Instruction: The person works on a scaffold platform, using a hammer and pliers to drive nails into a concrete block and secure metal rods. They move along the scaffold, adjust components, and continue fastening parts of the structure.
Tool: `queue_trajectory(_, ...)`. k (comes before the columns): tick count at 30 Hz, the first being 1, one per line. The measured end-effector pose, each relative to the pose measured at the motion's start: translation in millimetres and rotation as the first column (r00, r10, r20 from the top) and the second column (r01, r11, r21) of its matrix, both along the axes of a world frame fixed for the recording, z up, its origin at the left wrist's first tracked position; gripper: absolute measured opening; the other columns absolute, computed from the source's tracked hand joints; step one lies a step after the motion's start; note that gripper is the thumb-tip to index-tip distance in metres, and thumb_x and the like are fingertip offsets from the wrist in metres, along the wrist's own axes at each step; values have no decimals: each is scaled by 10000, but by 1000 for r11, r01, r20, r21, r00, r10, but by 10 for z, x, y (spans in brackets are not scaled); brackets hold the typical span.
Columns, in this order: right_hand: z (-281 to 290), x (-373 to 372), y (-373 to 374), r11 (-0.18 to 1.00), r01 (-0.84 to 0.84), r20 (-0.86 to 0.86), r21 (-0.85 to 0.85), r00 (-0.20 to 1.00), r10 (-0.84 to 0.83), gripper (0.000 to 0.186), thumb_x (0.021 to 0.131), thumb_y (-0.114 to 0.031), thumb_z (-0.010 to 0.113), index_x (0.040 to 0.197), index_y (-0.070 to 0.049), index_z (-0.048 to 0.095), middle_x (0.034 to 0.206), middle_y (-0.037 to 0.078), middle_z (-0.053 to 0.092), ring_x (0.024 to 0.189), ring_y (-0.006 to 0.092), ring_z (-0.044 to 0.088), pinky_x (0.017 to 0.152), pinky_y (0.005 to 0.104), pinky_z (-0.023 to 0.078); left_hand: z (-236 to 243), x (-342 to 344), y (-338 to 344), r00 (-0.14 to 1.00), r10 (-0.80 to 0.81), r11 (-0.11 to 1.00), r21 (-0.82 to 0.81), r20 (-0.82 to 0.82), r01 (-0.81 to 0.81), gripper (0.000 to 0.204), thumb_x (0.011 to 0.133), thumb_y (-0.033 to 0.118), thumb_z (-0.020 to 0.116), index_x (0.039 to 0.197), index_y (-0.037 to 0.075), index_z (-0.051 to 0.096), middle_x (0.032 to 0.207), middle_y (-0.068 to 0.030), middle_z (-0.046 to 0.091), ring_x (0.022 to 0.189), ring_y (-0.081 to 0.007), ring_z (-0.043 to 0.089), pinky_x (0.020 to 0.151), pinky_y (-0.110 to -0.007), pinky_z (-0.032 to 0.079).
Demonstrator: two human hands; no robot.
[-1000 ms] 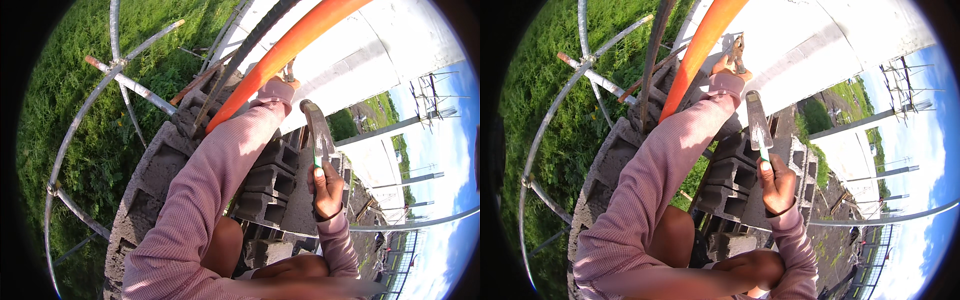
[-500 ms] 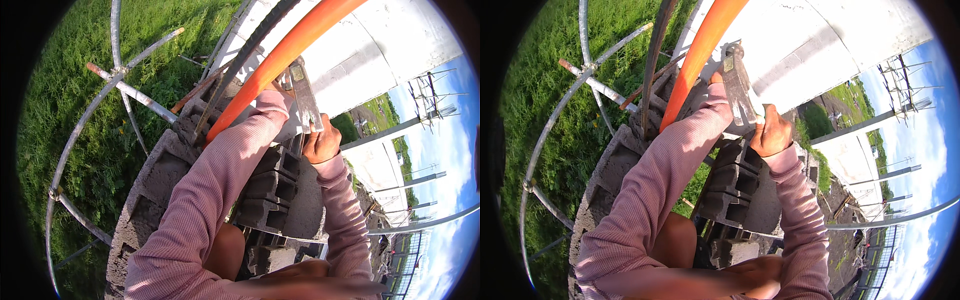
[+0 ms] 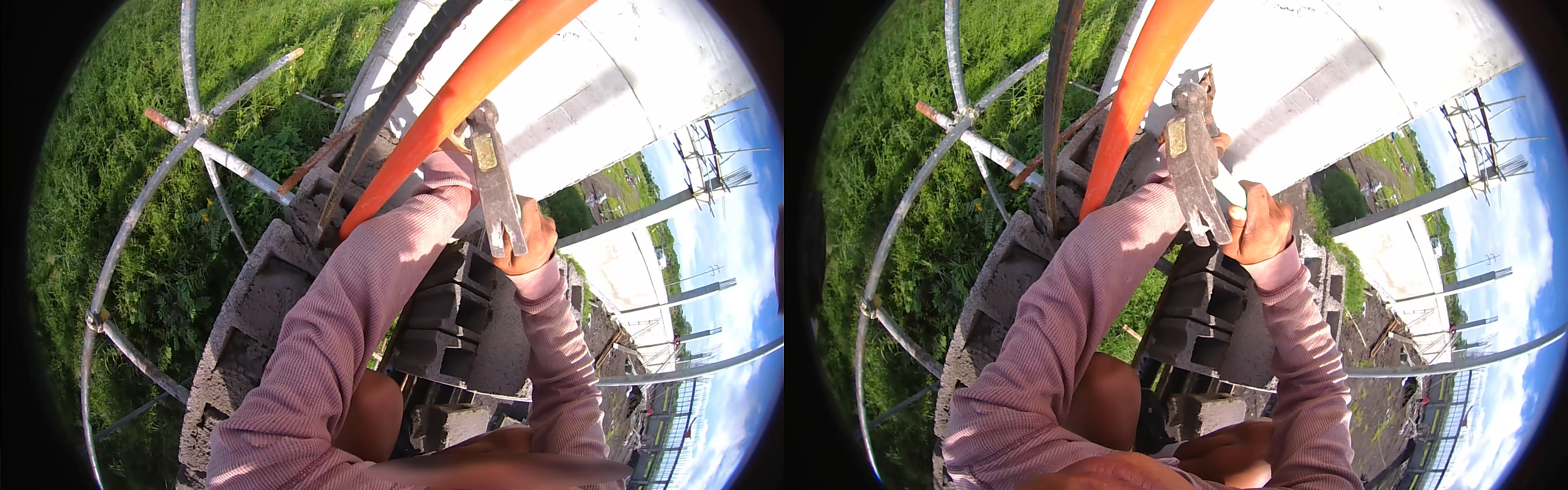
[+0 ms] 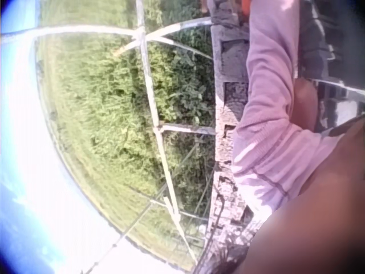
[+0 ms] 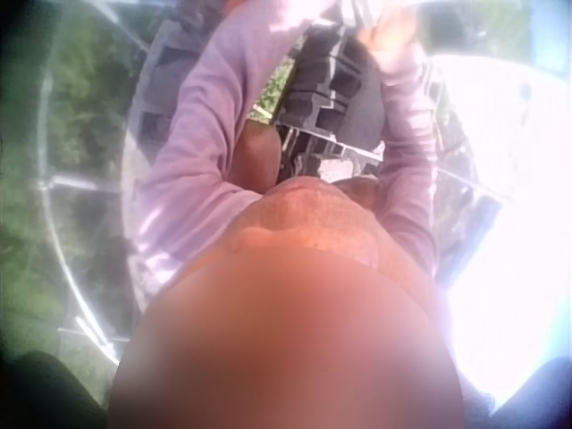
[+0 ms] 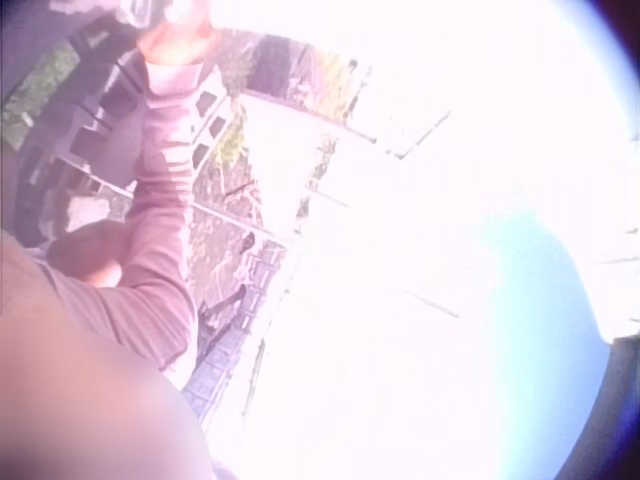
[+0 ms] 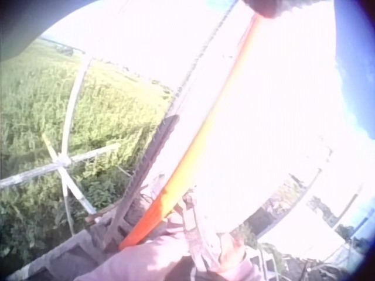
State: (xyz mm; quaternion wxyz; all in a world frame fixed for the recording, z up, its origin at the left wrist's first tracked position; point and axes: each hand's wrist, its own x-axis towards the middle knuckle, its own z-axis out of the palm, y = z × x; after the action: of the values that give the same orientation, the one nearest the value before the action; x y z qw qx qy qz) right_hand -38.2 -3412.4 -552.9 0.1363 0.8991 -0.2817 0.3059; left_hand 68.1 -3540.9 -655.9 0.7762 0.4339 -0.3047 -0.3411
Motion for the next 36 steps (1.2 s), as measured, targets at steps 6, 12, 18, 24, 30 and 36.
queue_trajectory(6,34,-6,-116,966,259,-77,-3,963,-258,198,995,-158,548,1033,36,544,711,223,592,573,436,615,500,457,486,66,29,47,981,25,988,144,193,-54,217,917,263,611,999,63,616,882,-65,669,753,-229,674,692,-397,568)
queue_trajectory(12,-23,-15,51,998,59,76,17,995,-60,234,952,-152,548,1044,63,562,729,230,621,610,423,657,541,449,521,130,90,30,976,-4,981,190,219,-38,196,891,236,634,986,64,621,869,-62,675,751,-219,677,692,-382,565)
queue_trajectory(18,-16,88,-47,987,157,-74,-35,984,-159,182,938,-139,566,1001,31,551,701,182,590,544,375,617,485,441,483,153,187,36,965,-13,973,227,262,-48,180,866,208,657,972,66,627,857,-58,681,748,-208,679,693,-367,563)
queue_trajectory(24,-113,106,165,998,60,80,24,995,-62,250,984,-162,531,1097,55,581,722,206,623,604,390,667,532,436,522,230,118,48,952,11,959,266,307,-97,170,840,180,681,958,68,632,845,-55,687,746,-198,681,693,-352,560)
queue_trajectory(30,-53,102,-72,992,114,-26,-60,993,-116,258,1014,-223,506,941,22,542,632,165,557,493,376,591,449,436,465,219,107,-59,880,86,914,316,466,-257,223,759,155,762,927,75,639,806,-43,688,739,-176,679,681,-335,551)
queue_trajectory(36,-182,45,111,995,39,150,-97,988,-24,202,859,-71,580,1025,45,583,680,134,579,518,370,601,494,416,486,213,118,25,940,16,950,289,342,-121,256,794,185,722,994,67,615,863,-57,661,783,-185,656,704,-351,544)
